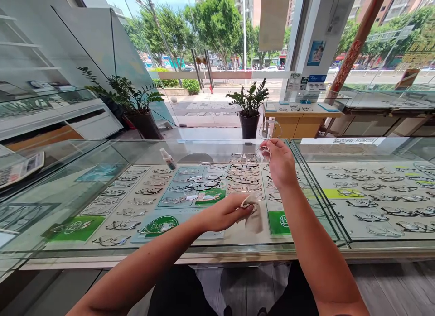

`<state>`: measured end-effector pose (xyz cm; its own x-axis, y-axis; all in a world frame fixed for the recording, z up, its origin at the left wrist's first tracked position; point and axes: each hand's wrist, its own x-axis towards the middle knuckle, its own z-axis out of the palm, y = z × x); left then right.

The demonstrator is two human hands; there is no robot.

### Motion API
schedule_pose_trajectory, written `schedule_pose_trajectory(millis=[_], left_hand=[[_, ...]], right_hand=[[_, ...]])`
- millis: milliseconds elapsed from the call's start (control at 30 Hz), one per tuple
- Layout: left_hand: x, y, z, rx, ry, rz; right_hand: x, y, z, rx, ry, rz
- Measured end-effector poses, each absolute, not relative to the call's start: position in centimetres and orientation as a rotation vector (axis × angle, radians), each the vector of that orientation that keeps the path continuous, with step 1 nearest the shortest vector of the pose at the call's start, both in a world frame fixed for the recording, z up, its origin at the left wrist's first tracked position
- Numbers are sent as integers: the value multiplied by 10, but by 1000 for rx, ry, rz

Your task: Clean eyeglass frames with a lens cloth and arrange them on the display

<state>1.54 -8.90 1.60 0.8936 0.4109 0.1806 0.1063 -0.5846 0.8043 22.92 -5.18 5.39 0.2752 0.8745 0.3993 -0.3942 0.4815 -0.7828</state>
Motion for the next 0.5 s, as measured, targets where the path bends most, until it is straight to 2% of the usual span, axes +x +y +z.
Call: schedule_pose_trajectory(millis=[100,233,400,500], left_hand=[[21,-91,7,2327,421,304],[30,-91,-12,2605,460,300],[41,-96,-26,3100,295,458],[35,-97,-18,3085,291,689]], right_hand=[[226,-57,56,-588,-1006,982],[217,-64,57,-584,-1087,1041],[210,-68,54,-610,-1178,1104],[214,-67,60,-594,-1240,1141]])
